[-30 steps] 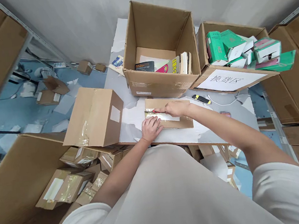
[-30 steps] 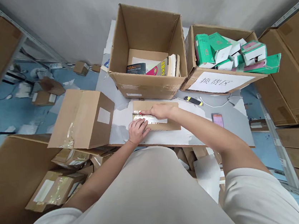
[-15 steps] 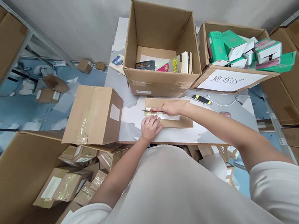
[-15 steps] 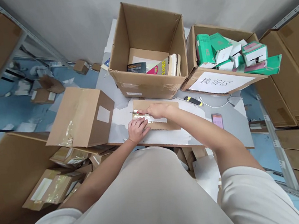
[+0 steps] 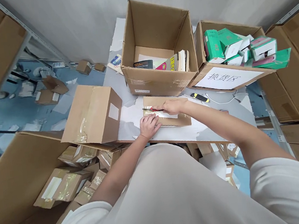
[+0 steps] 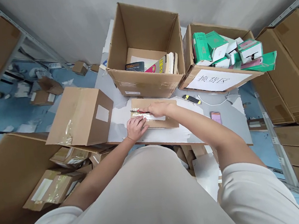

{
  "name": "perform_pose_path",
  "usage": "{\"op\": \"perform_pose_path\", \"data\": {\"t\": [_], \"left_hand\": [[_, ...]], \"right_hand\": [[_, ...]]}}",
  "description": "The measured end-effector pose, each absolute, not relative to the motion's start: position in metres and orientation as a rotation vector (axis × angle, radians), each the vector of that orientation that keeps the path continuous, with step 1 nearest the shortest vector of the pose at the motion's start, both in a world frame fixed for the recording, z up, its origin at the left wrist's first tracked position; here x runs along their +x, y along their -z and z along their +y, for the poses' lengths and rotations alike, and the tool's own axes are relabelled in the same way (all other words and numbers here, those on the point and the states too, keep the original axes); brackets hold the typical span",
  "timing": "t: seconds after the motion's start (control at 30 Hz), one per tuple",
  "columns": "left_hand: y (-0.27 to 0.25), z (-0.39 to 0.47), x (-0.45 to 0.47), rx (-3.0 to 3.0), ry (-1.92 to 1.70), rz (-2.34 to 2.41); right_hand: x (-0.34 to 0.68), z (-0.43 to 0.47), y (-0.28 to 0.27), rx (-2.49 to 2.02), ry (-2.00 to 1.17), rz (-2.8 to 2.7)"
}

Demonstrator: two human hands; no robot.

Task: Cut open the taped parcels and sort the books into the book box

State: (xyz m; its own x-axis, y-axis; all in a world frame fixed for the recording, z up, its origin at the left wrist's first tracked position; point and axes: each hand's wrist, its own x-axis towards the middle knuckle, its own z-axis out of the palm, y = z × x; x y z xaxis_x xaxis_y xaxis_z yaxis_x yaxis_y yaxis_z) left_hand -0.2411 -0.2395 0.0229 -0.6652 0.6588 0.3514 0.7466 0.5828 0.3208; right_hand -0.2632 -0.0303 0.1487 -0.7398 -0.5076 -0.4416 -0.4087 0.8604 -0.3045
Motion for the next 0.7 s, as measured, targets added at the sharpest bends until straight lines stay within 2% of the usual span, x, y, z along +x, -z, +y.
{"op": "perform_pose_path", "data": {"t": [0.23, 0.37, 0.53, 0.7], "left_hand": [[-0.022, -0.241, -0.242, -1.195, 0.679, -2.631], [-0.023, -0.240, -0.241, -1.170, 0.682, -2.621], [-0.023, -0.239, -0.241, -1.173, 0.701, -2.601], [-0.022, -0.239, -0.240, -1.146, 0.705, -2.629]], "right_hand": [[-0.248, -0.015, -0.160, -0.443, -0.049, 2.426], [-0.217, 0.025, -0.170, -0.414, -0.158, 2.467], [-0.146, 0.093, -0.174, -0.150, -0.146, 2.482], [-0.101, 0.110, -0.177, 0.077, -0.104, 2.532]]}}
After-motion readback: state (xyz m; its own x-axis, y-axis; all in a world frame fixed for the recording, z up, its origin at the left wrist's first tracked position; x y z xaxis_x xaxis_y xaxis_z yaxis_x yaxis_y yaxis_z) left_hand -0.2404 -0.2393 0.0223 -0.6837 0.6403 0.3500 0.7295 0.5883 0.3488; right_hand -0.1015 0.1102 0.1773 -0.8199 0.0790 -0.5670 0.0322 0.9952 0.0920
